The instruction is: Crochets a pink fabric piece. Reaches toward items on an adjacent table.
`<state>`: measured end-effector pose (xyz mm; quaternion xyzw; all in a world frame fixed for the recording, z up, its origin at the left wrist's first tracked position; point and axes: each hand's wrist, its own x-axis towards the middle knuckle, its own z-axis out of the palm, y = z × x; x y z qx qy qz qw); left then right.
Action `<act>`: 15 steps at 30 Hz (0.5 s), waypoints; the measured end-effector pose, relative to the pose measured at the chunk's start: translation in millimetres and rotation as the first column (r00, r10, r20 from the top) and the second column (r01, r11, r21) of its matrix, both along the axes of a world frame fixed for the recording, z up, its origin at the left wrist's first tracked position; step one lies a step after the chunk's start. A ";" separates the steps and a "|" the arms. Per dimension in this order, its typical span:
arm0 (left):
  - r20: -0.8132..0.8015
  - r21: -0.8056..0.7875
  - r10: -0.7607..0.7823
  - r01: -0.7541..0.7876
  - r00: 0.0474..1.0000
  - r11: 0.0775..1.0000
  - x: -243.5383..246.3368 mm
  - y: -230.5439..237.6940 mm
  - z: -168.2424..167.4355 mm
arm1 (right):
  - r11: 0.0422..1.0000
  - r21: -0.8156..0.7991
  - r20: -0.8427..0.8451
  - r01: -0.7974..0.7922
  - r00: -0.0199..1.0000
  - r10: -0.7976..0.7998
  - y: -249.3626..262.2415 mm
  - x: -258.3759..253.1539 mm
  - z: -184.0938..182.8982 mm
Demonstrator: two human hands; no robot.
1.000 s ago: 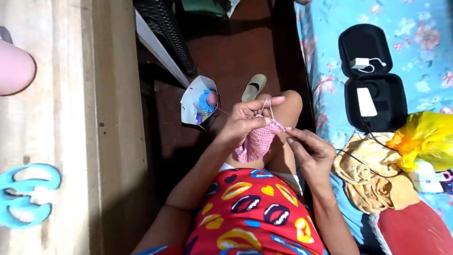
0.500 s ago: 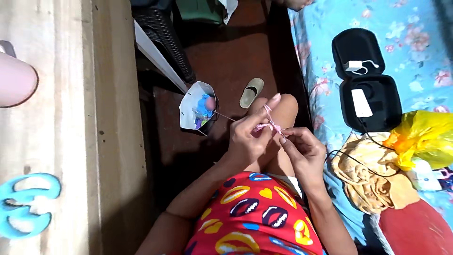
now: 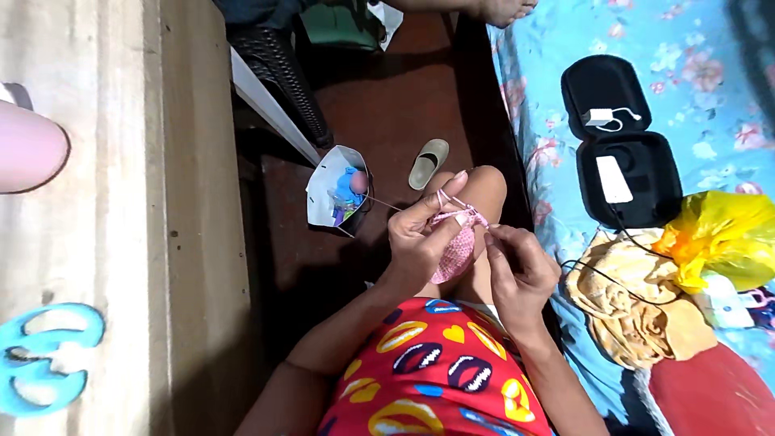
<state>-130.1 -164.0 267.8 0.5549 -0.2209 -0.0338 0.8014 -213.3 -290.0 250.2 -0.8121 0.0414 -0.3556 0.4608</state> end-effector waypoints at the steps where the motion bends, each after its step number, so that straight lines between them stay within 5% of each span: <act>1: -0.009 -0.009 -0.006 0.005 1.000 1.000 0.7 0.5 0.1 | 0.997 -0.066 0.016 0.025 1.000 -0.024 -0.4 0.3 -0.4; 7: 0.003 0.019 -0.017 0.017 1.000 1.000 3.6 4.9 0.0 | 0.917 -0.368 0.080 0.156 0.988 -0.135 0.3 0.4 -0.6; 10: 0.005 0.053 -0.059 0.058 0.998 0.997 6.7 7.3 2.6 | 0.918 -0.371 0.057 0.140 0.990 -0.127 -1.4 -0.7 0.0; 13: 0.032 0.103 -0.082 0.079 0.996 0.992 7.1 5.9 5.8 | 0.996 0.090 -0.070 -0.028 0.997 0.034 -3.4 -2.3 5.5; 15: 0.002 0.105 -0.083 0.083 0.997 0.991 6.3 3.9 6.2 | 0.872 0.481 -0.122 -0.092 0.978 0.170 -4.9 -0.6 12.2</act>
